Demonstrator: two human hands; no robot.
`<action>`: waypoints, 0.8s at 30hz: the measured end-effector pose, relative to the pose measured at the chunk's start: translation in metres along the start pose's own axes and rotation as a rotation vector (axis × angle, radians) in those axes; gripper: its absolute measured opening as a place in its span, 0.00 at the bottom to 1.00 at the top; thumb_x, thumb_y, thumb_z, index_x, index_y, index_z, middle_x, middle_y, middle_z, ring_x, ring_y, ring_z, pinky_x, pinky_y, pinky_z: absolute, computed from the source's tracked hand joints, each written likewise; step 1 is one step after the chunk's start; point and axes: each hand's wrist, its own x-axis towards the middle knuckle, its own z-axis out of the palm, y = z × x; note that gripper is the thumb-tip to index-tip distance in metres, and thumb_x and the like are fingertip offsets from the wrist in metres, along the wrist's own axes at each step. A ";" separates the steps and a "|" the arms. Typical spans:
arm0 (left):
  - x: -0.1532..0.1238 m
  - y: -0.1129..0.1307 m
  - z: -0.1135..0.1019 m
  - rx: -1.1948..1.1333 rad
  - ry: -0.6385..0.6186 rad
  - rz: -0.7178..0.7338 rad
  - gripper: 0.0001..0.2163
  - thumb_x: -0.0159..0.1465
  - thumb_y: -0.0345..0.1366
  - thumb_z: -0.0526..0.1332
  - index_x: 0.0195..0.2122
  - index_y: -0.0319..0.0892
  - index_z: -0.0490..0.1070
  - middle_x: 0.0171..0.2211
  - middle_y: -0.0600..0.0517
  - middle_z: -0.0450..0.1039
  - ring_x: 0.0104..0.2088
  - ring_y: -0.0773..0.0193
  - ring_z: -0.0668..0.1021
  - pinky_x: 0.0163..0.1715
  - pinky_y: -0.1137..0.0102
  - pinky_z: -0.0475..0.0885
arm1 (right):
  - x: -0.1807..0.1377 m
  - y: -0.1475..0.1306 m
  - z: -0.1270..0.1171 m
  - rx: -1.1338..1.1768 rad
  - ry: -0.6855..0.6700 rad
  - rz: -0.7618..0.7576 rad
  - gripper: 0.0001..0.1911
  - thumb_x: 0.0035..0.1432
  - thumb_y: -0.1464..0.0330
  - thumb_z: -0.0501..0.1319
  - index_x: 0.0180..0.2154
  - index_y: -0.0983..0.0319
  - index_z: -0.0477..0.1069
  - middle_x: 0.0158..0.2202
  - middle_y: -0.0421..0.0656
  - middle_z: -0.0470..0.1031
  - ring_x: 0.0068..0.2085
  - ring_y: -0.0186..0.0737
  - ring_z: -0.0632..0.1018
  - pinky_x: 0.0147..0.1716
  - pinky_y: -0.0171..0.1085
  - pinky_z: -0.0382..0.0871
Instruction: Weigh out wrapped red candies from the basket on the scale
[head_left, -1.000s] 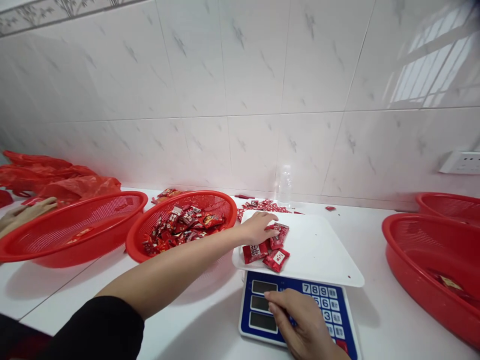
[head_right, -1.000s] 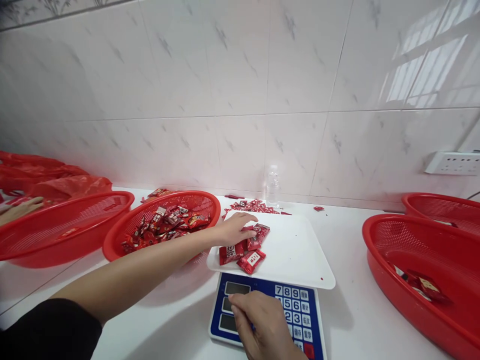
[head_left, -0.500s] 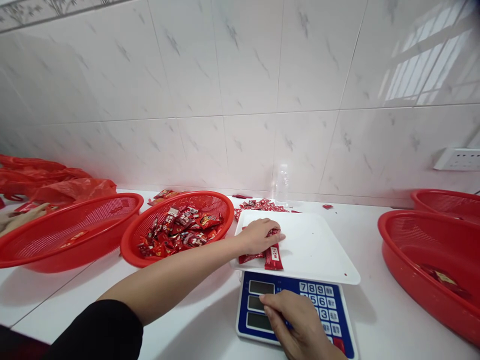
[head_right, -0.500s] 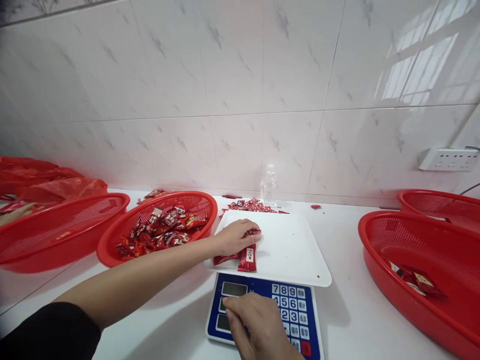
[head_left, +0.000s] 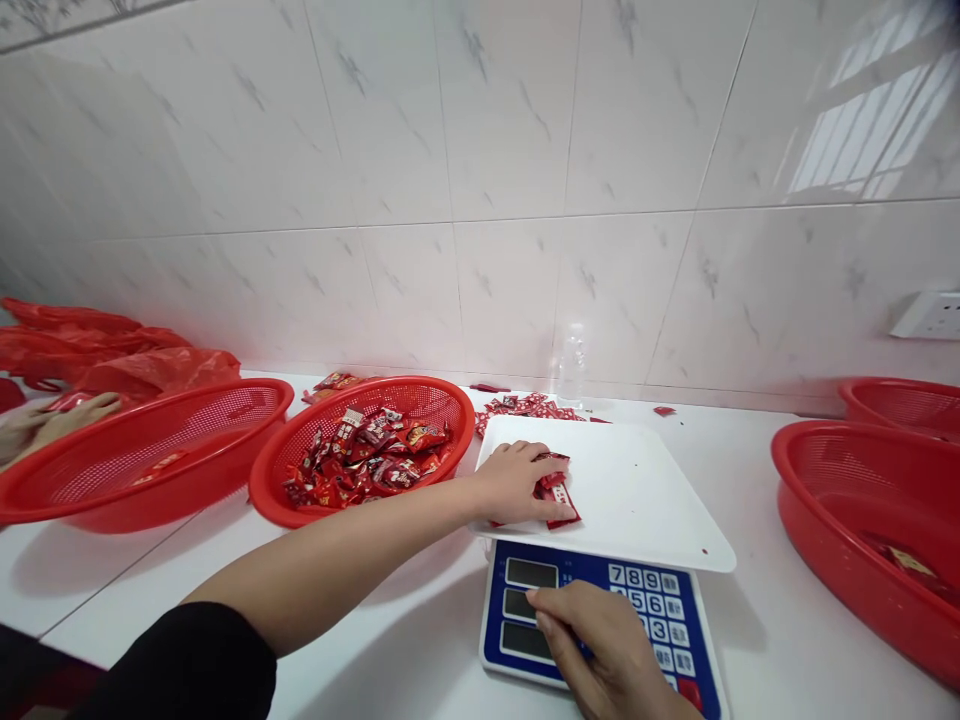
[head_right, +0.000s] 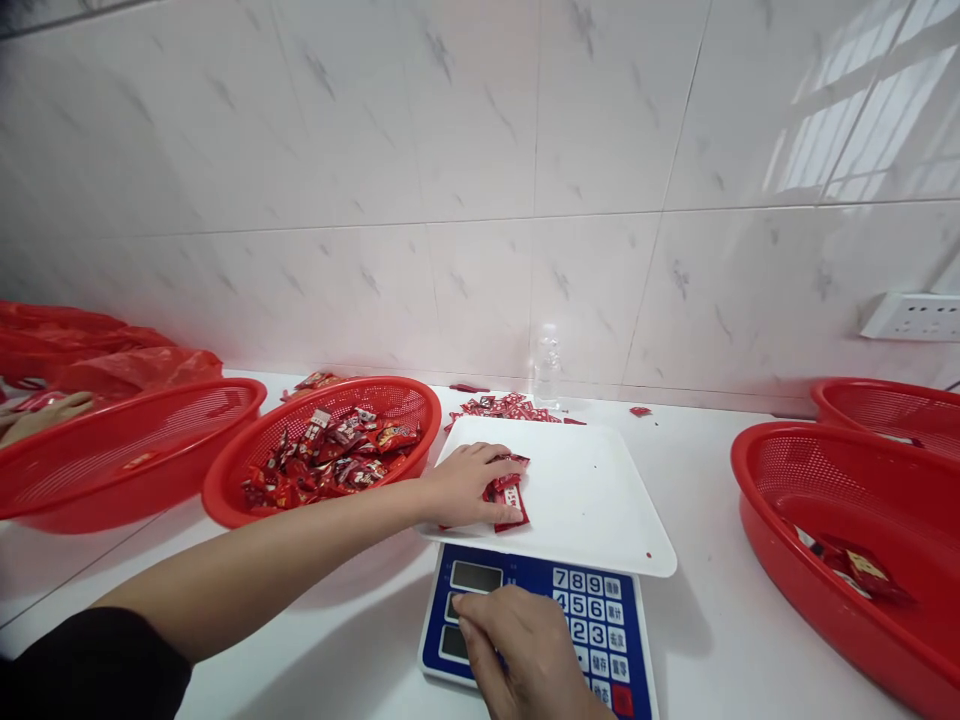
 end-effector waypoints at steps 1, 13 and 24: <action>0.001 0.001 0.002 0.018 0.026 0.003 0.33 0.56 0.63 0.54 0.58 0.52 0.64 0.60 0.45 0.61 0.58 0.46 0.63 0.56 0.53 0.56 | 0.001 0.000 0.000 -0.002 0.001 0.002 0.10 0.61 0.75 0.54 0.44 0.61 0.69 0.29 0.41 0.78 0.27 0.34 0.77 0.25 0.31 0.68; -0.001 0.012 0.002 0.046 0.008 -0.062 0.41 0.50 0.69 0.51 0.60 0.50 0.60 0.59 0.41 0.61 0.56 0.40 0.64 0.51 0.50 0.61 | 0.004 -0.004 -0.003 -0.040 0.018 -0.023 0.07 0.64 0.71 0.53 0.41 0.61 0.69 0.28 0.42 0.79 0.26 0.34 0.79 0.25 0.30 0.71; 0.009 0.011 0.007 -0.021 0.123 -0.186 0.26 0.56 0.53 0.58 0.53 0.46 0.63 0.48 0.47 0.71 0.44 0.49 0.76 0.40 0.61 0.70 | 0.003 -0.004 -0.003 -0.030 0.013 -0.023 0.09 0.62 0.72 0.54 0.42 0.61 0.71 0.28 0.40 0.79 0.26 0.32 0.79 0.25 0.28 0.71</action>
